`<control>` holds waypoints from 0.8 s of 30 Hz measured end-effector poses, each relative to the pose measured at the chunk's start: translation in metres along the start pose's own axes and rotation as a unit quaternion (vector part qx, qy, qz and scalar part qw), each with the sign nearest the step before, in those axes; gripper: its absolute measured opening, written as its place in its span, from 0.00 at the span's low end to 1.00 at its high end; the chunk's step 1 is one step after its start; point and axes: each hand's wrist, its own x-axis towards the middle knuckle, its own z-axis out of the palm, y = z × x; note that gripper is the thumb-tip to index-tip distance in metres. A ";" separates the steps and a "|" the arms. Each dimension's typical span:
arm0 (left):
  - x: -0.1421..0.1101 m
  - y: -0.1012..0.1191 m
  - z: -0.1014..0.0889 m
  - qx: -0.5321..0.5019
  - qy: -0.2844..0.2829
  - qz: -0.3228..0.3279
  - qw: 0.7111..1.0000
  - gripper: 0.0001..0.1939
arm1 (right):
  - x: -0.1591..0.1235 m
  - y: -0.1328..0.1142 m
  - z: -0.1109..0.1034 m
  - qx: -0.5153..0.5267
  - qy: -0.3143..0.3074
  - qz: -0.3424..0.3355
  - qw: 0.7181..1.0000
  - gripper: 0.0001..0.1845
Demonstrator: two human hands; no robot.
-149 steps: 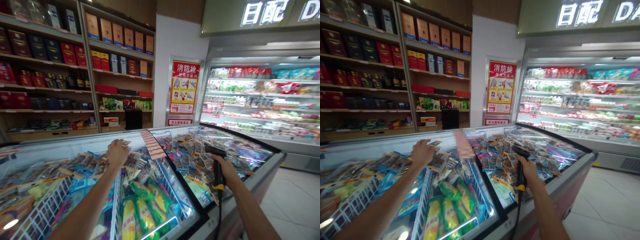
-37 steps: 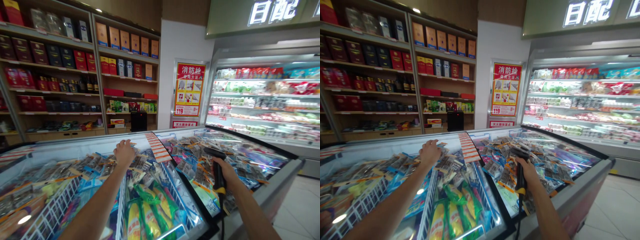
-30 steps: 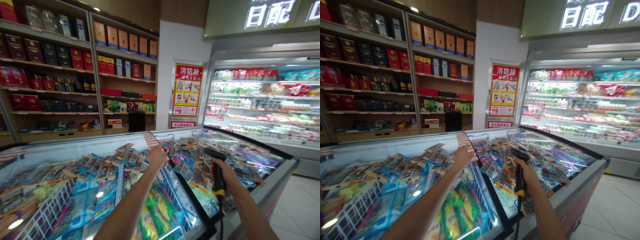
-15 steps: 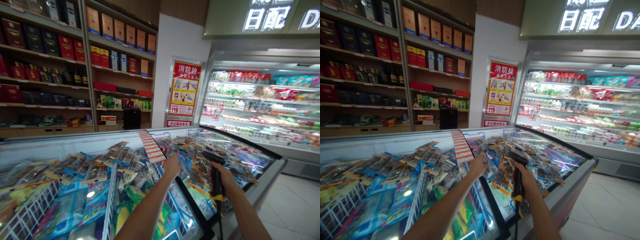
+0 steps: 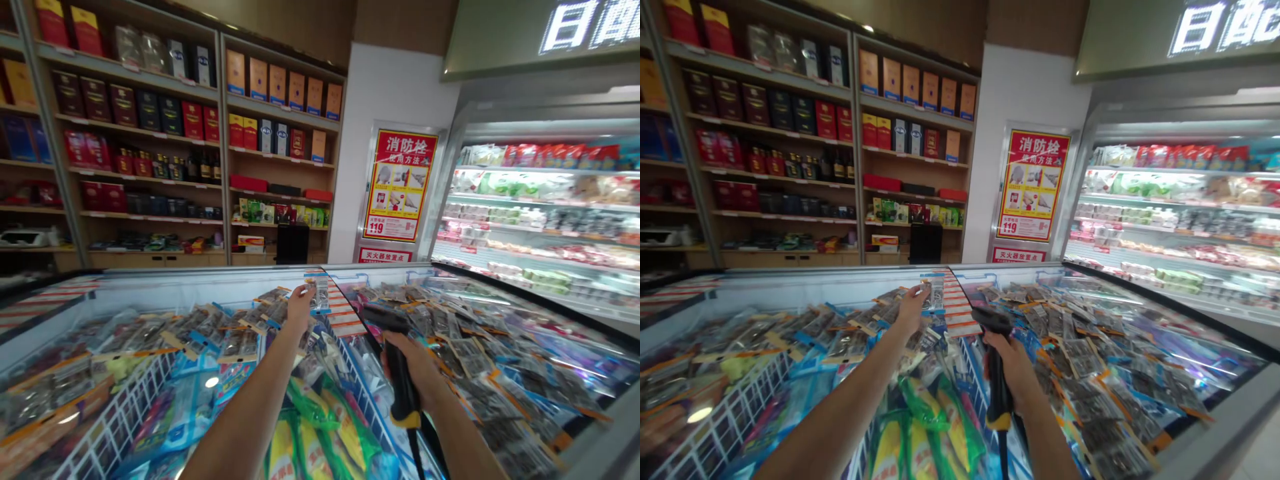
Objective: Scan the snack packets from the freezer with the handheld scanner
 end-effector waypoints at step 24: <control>0.007 -0.007 -0.003 -0.011 0.016 -0.036 0.999 0.14 | -0.023 0.008 0.025 -0.027 -0.090 0.007 0.996 0.13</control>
